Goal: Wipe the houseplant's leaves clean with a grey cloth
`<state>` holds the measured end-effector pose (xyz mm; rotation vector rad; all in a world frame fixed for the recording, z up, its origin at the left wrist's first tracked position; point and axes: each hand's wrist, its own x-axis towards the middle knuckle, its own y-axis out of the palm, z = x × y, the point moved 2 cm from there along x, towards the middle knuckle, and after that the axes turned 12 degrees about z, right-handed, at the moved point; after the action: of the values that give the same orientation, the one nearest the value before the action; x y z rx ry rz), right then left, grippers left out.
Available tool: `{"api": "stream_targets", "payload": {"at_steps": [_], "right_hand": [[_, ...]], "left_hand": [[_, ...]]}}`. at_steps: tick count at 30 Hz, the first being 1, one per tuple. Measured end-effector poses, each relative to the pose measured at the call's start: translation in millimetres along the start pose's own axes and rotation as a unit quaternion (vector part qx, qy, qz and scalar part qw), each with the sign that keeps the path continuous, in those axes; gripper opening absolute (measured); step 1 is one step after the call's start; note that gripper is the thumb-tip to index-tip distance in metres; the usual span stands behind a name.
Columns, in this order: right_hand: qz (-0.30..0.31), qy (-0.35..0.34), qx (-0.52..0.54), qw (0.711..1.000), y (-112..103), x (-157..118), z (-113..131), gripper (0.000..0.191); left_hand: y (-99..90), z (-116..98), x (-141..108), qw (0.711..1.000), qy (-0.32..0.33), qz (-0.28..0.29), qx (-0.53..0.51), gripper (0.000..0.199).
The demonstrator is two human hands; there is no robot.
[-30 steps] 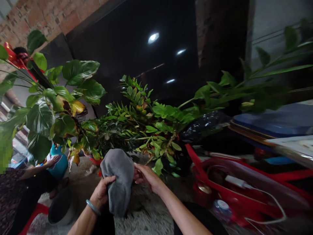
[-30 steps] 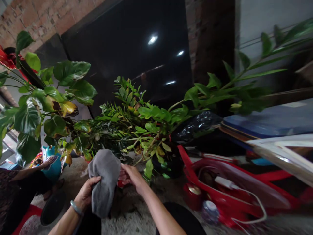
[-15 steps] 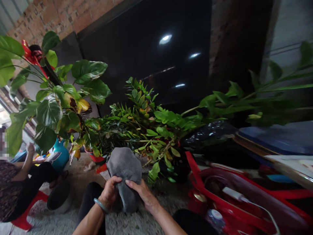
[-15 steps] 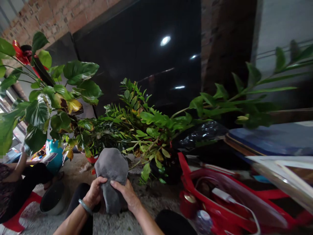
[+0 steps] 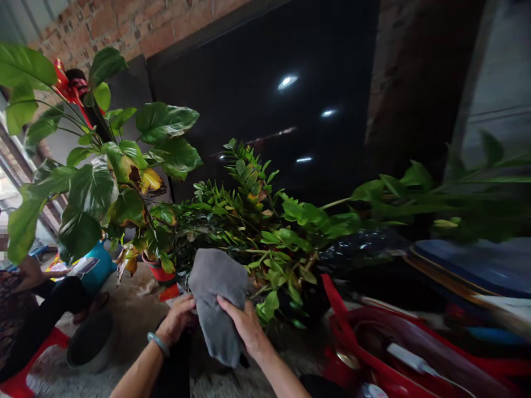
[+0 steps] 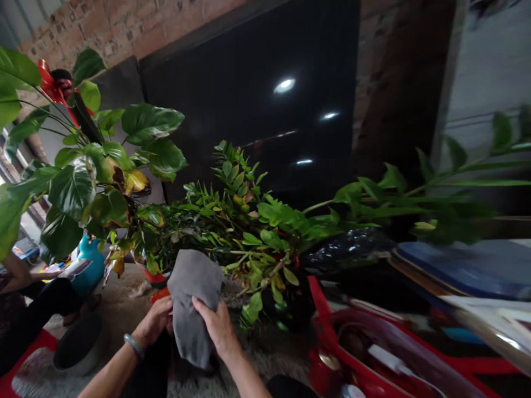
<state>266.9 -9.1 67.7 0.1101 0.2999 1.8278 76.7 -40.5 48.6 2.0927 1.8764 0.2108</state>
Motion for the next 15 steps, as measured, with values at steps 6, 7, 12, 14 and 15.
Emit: {"api": "stream_targets", "payload": {"at_steps": [6,7,12,14,15], "right_hand": [[-0.022,-0.096,-0.005,0.995,32.2,45.3,78.1,0.050],[-0.008,-0.084,-0.004,0.996,39.3,50.7,71.1,0.049],[0.055,0.025,-0.043,0.997,54.8,32.4,-1.0,0.034],[0.067,0.009,-0.067,0.995,57.7,19.0,-2.5,0.035],[0.071,-0.017,-0.077,0.994,60.6,16.3,6.5,0.038]], "left_hand": [[-56.0,13.0,8.5,0.936,0.032,-0.182,0.300,0.024],[-59.7,15.5,10.8,0.930,0.013,-0.187,0.316,0.024],[-66.5,12.7,16.6,0.936,0.002,-0.214,0.280,0.023],[-67.2,8.4,15.9,0.923,-0.004,-0.221,0.315,0.022],[-66.8,6.6,15.5,0.911,-0.015,-0.220,0.347,0.019]]}}
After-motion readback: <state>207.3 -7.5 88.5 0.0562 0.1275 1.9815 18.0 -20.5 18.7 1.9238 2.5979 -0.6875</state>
